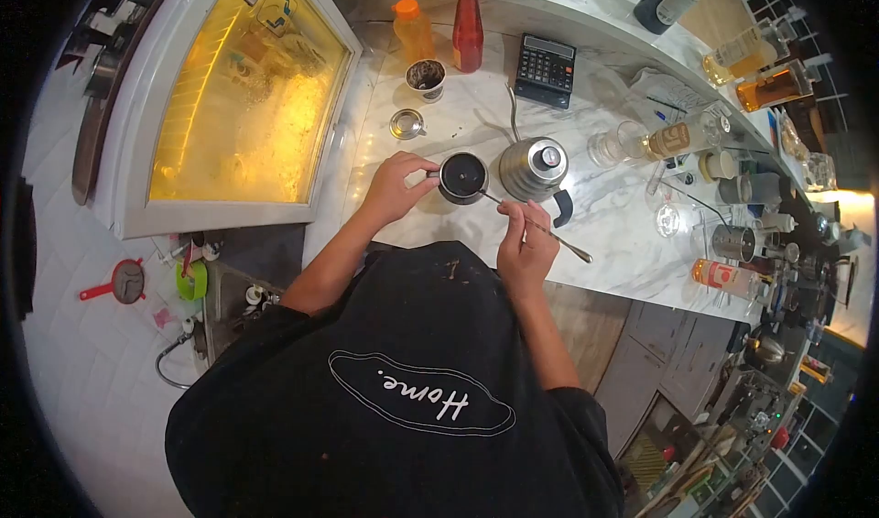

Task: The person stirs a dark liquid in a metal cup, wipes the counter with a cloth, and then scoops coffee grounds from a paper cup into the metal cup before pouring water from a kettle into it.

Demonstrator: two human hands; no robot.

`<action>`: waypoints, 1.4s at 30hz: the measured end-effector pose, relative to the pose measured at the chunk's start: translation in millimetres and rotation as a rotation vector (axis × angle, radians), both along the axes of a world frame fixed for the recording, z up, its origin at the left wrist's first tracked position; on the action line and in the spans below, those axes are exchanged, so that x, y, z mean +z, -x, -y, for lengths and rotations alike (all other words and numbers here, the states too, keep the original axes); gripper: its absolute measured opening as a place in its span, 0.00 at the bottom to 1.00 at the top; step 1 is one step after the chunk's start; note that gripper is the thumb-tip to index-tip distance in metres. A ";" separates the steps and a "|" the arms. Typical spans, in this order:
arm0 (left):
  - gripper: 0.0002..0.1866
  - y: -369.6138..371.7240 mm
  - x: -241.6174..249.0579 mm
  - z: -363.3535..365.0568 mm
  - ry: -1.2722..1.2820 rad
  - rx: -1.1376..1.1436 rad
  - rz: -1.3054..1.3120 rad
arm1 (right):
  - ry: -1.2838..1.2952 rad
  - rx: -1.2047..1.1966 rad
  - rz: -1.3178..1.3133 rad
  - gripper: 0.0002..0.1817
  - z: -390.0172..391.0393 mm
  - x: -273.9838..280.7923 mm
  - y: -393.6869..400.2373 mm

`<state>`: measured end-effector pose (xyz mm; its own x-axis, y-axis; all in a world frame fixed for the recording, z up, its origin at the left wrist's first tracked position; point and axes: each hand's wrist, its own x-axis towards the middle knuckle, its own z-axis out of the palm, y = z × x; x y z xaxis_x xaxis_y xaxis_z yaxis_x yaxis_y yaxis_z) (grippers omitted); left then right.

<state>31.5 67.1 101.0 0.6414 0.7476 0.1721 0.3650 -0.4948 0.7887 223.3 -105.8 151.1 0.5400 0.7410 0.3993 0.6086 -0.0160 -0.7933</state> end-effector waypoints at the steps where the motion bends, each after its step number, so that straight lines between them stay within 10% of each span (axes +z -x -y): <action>1: 0.13 0.2 -1.0 -1.5 0.005 -0.011 0.005 | -0.001 -0.012 -0.021 0.10 2.7 -1.7 2.9; 42: 0.26 20.4 -18.4 -3.7 0.224 0.020 0.108 | -0.231 -0.028 -0.986 0.20 58.1 -55.6 23.6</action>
<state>11.1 70.8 82.6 0.6132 0.7871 0.0674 0.2804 -0.2966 0.9129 199.6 -163.9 95.5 0.7221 0.6842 -0.1020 -0.3175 0.1969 -0.9276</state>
